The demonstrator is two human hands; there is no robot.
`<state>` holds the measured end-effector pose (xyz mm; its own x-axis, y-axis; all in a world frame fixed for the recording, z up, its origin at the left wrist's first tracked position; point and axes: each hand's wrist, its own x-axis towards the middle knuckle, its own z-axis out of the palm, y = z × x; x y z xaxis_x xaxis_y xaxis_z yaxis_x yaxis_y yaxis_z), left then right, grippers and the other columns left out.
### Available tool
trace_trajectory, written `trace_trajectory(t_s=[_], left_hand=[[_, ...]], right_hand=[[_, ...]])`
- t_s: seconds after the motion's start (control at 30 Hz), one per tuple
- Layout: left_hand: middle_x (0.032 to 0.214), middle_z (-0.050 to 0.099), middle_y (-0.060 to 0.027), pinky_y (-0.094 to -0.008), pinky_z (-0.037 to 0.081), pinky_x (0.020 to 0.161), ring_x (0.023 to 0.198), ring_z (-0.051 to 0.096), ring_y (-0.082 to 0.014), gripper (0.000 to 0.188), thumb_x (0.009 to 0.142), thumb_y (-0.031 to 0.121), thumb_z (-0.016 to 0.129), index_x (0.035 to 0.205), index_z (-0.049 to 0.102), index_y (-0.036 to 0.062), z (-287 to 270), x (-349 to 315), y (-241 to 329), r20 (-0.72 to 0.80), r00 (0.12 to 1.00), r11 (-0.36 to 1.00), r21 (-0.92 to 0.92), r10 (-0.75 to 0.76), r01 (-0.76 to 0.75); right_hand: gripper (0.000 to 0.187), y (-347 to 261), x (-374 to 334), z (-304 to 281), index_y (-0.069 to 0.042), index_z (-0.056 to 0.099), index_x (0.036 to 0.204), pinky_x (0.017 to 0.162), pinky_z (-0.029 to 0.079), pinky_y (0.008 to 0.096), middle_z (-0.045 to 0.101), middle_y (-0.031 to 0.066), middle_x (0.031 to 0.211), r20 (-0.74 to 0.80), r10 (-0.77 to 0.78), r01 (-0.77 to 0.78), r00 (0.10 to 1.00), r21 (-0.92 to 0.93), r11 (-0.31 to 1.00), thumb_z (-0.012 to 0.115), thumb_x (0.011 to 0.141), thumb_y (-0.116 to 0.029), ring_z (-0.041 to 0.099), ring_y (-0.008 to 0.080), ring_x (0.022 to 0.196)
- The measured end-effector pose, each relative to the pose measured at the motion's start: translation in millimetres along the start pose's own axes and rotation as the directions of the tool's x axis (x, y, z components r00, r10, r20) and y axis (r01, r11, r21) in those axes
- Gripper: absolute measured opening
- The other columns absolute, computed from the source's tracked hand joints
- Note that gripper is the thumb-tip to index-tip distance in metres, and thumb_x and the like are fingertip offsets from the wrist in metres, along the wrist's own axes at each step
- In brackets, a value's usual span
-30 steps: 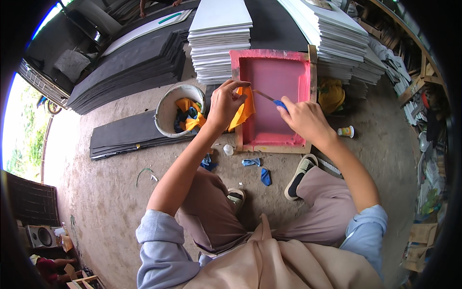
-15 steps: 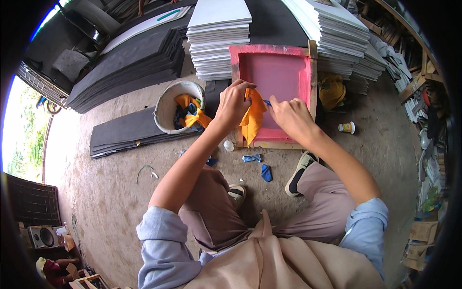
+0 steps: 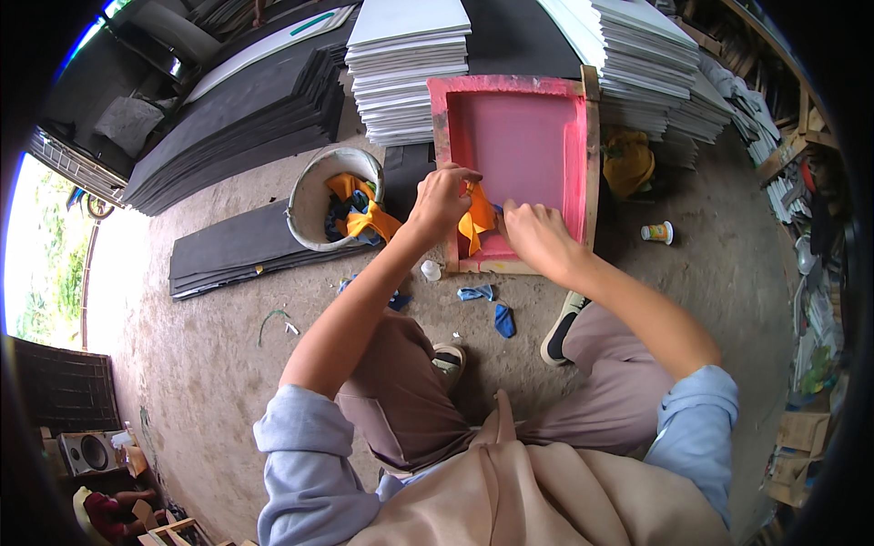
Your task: The person wipes the surface of a black frame with a blue cloth, then places it aside. They pick up a pink frame and wipe its surface with a blue cloth, followed by an orange cloth. The person uses a scraper tool to remove residue from the pink frame and continues wiping with the orange cloth.
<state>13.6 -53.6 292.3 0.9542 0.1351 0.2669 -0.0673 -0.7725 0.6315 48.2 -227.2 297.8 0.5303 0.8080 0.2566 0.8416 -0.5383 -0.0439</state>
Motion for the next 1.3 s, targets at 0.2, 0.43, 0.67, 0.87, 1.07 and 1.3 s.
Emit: trace_trajectory(t_s=[0.2, 0.43, 0.67, 0.87, 1.07, 1.3], left_hand=[[0.099, 0.067, -0.0116, -0.0277, 0.051, 0.078, 0.079, 0.065, -0.0167, 0.039, 0.067, 0.000, 0.059, 0.105, 0.066, 0.0046, 2.4, 5.9, -3.5, 0.140, 0.982, 0.977, -0.155, -0.128, 0.149], [0.093, 0.067, -0.0057, -0.0229, 0.053, 0.070, 0.074, 0.063, -0.0099, 0.039, 0.069, -0.002, 0.058, 0.108, 0.064, 0.0023, 1.9, 7.0, 1.9, 0.252, 0.933, 0.853, -0.395, -0.256, 0.340], [0.095, 0.068, -0.0108, -0.0258, 0.052, 0.073, 0.076, 0.066, -0.0137, 0.039, 0.066, -0.001, 0.059, 0.104, 0.067, 0.0034, 0.9, 4.2, 6.4, 0.159, 0.959, 0.962, -0.106, -0.234, 0.252], [0.096, 0.068, -0.0099, -0.0270, 0.052, 0.076, 0.080, 0.066, -0.0159, 0.038, 0.065, -0.002, 0.060, 0.101, 0.068, 0.0034, 3.7, 4.7, -5.4, 0.198, 0.936, 0.934, -0.154, -0.289, 0.321], [0.100, 0.066, -0.0104, -0.0259, 0.054, 0.074, 0.084, 0.065, -0.0163, 0.038, 0.064, -0.003, 0.061, 0.101, 0.067, 0.0032, -1.1, 1.4, -21.6, 0.263, 0.883, 0.841, -0.291, -0.388, 0.456], [0.101, 0.066, -0.0092, -0.0234, 0.054, 0.076, 0.082, 0.065, -0.0139, 0.039, 0.069, -0.007, 0.057, 0.107, 0.064, -0.0001, -1.8, 6.2, -16.6, 0.265, 0.891, 0.839, -0.318, -0.368, 0.441]], right_hand=[[0.009, 0.9, 3.4, 4.6, 0.004, 0.058, 0.079, 0.054, 0.054, 0.0398, 0.063, 0.0212, 0.067, 0.059, 0.028, -0.033, 0.998, 0.089, 0.995, 0.054, 0.075, -0.003, 0.066, 0.0328, 0.066], [0.010, 1.7, 8.7, 9.1, 0.005, 0.058, 0.079, 0.056, 0.054, 0.0416, 0.063, 0.0216, 0.069, 0.073, 0.049, -0.060, 0.996, 0.167, 0.984, 0.053, 0.077, -0.004, 0.066, 0.0349, 0.069], [0.014, 0.9, 5.4, 14.5, 0.006, 0.058, 0.078, 0.056, 0.054, 0.0400, 0.064, 0.0213, 0.070, 0.127, 0.063, -0.085, 0.990, 0.175, 0.981, 0.057, 0.077, -0.008, 0.066, 0.0341, 0.069], [0.016, -3.8, 3.4, 13.2, 0.006, 0.058, 0.077, 0.057, 0.054, 0.0412, 0.064, 0.0220, 0.070, 0.134, 0.049, -0.076, 0.990, 0.208, 0.975, 0.055, 0.079, -0.009, 0.066, 0.0348, 0.072], [0.016, -8.5, -1.0, 17.0, 0.006, 0.059, 0.078, 0.059, 0.054, 0.0425, 0.064, 0.0227, 0.072, 0.160, 0.062, -0.098, 0.985, 0.225, 0.969, 0.055, 0.079, -0.009, 0.066, 0.0360, 0.073], [0.017, -1.8, 1.2, 22.7, 0.006, 0.059, 0.079, 0.059, 0.054, 0.0438, 0.063, 0.0226, 0.072, 0.173, 0.091, -0.131, 0.981, 0.237, 0.963, 0.055, 0.080, -0.010, 0.065, 0.0376, 0.073]])
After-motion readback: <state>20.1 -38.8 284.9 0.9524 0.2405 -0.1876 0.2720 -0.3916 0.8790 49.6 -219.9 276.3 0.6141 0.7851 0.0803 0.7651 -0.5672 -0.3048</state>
